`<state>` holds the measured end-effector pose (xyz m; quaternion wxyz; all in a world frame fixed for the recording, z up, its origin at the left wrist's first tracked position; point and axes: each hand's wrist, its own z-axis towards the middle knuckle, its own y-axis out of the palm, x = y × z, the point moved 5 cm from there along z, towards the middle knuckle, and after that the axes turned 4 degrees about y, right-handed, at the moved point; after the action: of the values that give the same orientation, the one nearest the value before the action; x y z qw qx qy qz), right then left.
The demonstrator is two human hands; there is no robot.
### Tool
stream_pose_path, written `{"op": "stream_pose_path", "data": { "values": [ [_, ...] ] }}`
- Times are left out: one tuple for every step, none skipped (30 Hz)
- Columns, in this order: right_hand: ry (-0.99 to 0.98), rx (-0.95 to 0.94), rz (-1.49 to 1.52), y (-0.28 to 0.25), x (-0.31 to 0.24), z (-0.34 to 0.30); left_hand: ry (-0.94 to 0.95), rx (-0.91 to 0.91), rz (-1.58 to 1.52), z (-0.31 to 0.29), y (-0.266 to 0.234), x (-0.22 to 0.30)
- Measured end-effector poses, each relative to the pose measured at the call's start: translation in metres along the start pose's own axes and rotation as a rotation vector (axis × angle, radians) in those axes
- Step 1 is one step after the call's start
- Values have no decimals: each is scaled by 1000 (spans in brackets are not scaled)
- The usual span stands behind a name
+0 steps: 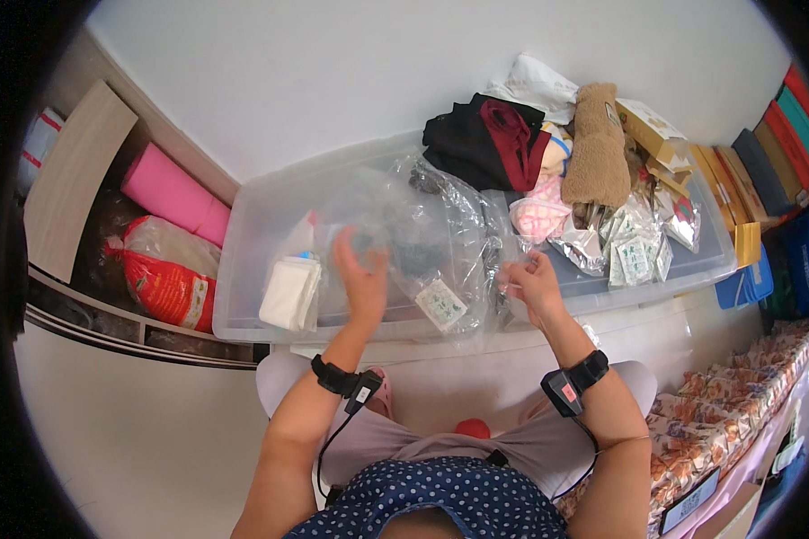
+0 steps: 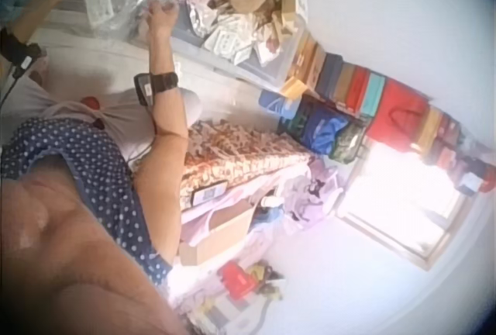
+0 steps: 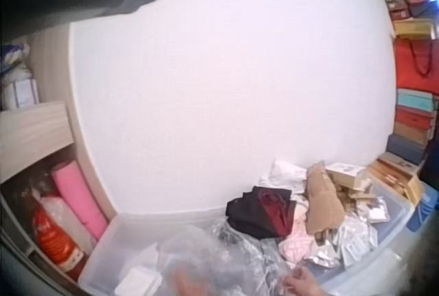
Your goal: The person folds pieces of paper and places them into a small plastic sleeve, which is then put into a larger plastic bag containing a brown fuzzy item and a white box.
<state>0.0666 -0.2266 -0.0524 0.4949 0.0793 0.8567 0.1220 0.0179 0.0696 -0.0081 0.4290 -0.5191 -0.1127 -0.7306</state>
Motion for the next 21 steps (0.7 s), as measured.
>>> {"op": "stream_pose_path", "data": {
  "values": [
    [2, 6, 2, -3, 0, -2, 268, -202, 72, -6, 7, 32],
    [-71, 76, -65, -5, -3, -4, 536, -397, 149, -18, 13, 54],
    [-144, 147, -133, -7, -6, -5, 588, -535, 128, -33, 20, 57],
    [-144, 149, -134, -12, -4, 0, 641, -674, 102, -50, 27, 61],
    [-406, 223, -269, -24, -15, 3, 640, -678, 92, -62, 31, 66],
    [-668, 296, -407, -32, -24, 2, 668, -752, 124, -76, 37, 71],
    [-664, 290, -407, -29, -28, 1, 691, -819, 171, -86, 37, 72],
    [-687, 275, -496, -23, -38, -6, 688, -817, 173, -90, 37, 71],
    [-709, 259, -586, -18, -46, -9, 681, -840, 266, -94, 38, 67],
    [-709, 263, -585, -19, -50, -10, 678, -866, 354, -97, 40, 63],
    [-891, 261, -834, -11, -57, -15, 679, -867, 352, -98, 41, 60],
    [-1068, 254, -1084, -2, -60, -21, 662, -937, 396, -100, 44, 53],
    [-1067, 255, -1084, -2, -63, -20, 643, -1009, 441, -102, 46, 47],
    [-1056, 172, -1166, 3, -62, -18, 643, -1010, 442, -102, 47, 43],
    [-1042, 86, -1246, 7, -60, -17, 644, -1006, 440, -101, 49, 40],
    [-1041, 87, -1244, 7, -59, -16, 645, -1004, 439, -99, 49, 40],
    [-983, 69, -1207, 6, -57, -14, 645, -1005, 441, -97, 48, 40],
    [-926, 52, -1169, 4, -55, -11, 645, -990, 427, -95, 47, 41],
    [-925, 54, -1169, 3, -56, -10, 645, -973, 411, -92, 46, 42],
    [-773, -4, -1163, -1, -54, -2, 646, -974, 410, -90, 46, 42],
    [-621, -60, -1153, -5, -50, 4, 646, -894, 404, -84, 44, 41]
  ]
}}
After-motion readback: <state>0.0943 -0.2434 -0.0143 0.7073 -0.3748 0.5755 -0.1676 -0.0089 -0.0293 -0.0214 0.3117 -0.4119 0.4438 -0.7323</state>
